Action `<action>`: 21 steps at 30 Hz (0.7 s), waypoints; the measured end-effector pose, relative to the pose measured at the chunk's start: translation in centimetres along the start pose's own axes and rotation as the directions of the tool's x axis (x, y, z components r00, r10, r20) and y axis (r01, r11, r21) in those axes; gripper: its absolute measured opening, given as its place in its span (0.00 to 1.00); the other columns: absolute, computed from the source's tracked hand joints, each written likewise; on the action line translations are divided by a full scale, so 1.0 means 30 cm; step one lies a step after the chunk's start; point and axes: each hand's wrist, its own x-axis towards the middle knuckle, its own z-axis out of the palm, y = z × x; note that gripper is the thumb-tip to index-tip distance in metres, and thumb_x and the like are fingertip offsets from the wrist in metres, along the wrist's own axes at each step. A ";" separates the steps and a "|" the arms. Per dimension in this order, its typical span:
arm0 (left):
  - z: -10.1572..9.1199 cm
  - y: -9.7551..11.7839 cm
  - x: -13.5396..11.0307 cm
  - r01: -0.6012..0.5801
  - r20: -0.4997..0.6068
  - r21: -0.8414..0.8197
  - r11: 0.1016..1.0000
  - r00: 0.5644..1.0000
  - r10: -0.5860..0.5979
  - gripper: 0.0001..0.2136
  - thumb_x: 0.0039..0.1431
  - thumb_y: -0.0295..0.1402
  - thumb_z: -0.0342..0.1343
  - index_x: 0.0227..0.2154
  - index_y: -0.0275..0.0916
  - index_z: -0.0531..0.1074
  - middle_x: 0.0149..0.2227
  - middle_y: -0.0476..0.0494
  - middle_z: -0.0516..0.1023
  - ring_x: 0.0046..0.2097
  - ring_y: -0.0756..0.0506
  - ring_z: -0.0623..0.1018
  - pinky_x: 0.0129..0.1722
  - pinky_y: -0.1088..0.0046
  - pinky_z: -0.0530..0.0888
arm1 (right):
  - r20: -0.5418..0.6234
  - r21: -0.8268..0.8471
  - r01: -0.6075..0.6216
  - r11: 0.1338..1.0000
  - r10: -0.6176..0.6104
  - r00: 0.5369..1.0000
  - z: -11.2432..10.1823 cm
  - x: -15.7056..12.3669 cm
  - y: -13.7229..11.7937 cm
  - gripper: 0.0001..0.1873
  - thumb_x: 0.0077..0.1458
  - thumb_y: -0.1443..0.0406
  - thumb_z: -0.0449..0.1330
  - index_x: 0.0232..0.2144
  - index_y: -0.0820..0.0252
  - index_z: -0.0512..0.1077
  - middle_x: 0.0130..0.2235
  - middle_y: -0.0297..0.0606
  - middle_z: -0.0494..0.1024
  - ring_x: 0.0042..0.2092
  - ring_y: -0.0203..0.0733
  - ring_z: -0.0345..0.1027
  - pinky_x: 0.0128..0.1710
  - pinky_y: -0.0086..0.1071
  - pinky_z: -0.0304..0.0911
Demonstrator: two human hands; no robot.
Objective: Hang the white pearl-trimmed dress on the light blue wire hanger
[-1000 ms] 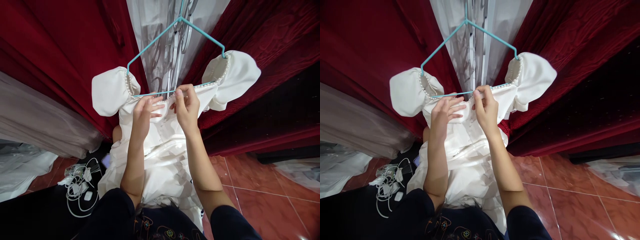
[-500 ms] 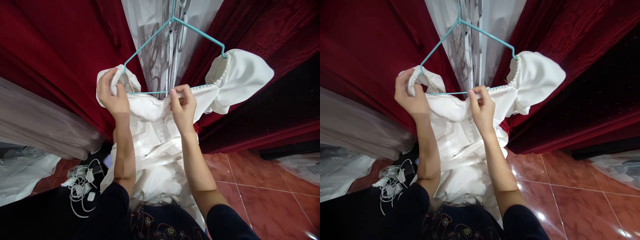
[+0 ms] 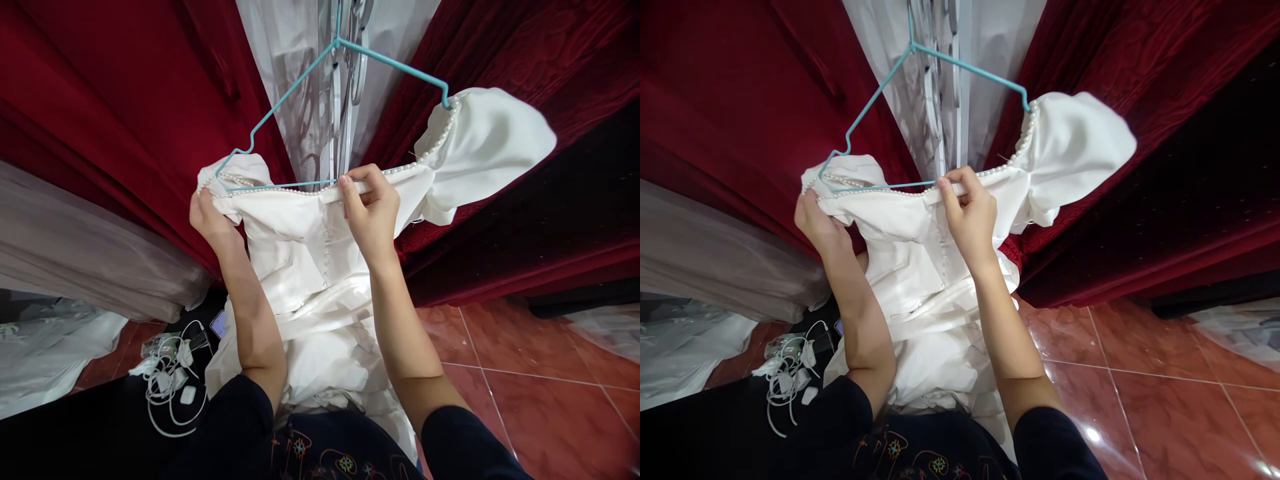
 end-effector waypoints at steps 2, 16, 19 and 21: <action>-0.028 -0.018 -0.068 -0.071 0.029 0.055 0.996 0.997 0.069 0.10 0.71 0.37 0.59 0.38 0.35 0.77 0.35 0.49 0.81 0.41 0.49 0.81 0.46 0.72 0.76 | -0.022 -0.020 0.015 1.000 -0.016 1.000 -0.003 0.003 0.004 0.18 0.69 0.47 0.61 0.39 0.54 0.72 0.33 0.29 0.74 0.24 0.27 0.59 0.25 0.28 0.55; 0.037 0.094 -0.307 0.289 0.180 0.145 0.946 0.933 -0.313 0.15 0.72 0.38 0.55 0.57 0.40 0.74 0.45 0.38 0.87 0.38 0.46 0.87 0.32 0.78 0.75 | 0.000 0.015 -0.039 0.999 0.039 0.999 0.003 0.002 -0.022 0.21 0.68 0.44 0.62 0.38 0.54 0.72 0.28 0.27 0.68 0.23 0.27 0.56 0.24 0.29 0.50; 0.118 0.126 -0.327 0.451 0.353 -0.100 0.887 0.849 -0.392 0.16 0.79 0.43 0.43 0.51 0.40 0.72 0.56 0.34 0.83 0.60 0.42 0.83 0.59 0.66 0.79 | -0.001 0.028 -0.063 0.998 0.063 0.998 0.008 -0.009 -0.039 0.21 0.68 0.44 0.61 0.38 0.54 0.72 0.28 0.27 0.68 0.22 0.27 0.56 0.24 0.30 0.49; 0.162 0.136 -0.334 0.536 0.408 -0.216 0.816 0.809 -0.423 0.20 0.80 0.42 0.35 0.45 0.39 0.70 0.52 0.34 0.82 0.61 0.42 0.81 0.66 0.64 0.75 | 0.004 0.025 -0.086 0.996 0.086 0.996 0.011 -0.013 -0.048 0.22 0.68 0.44 0.61 0.38 0.54 0.71 0.28 0.27 0.68 0.22 0.27 0.57 0.23 0.30 0.48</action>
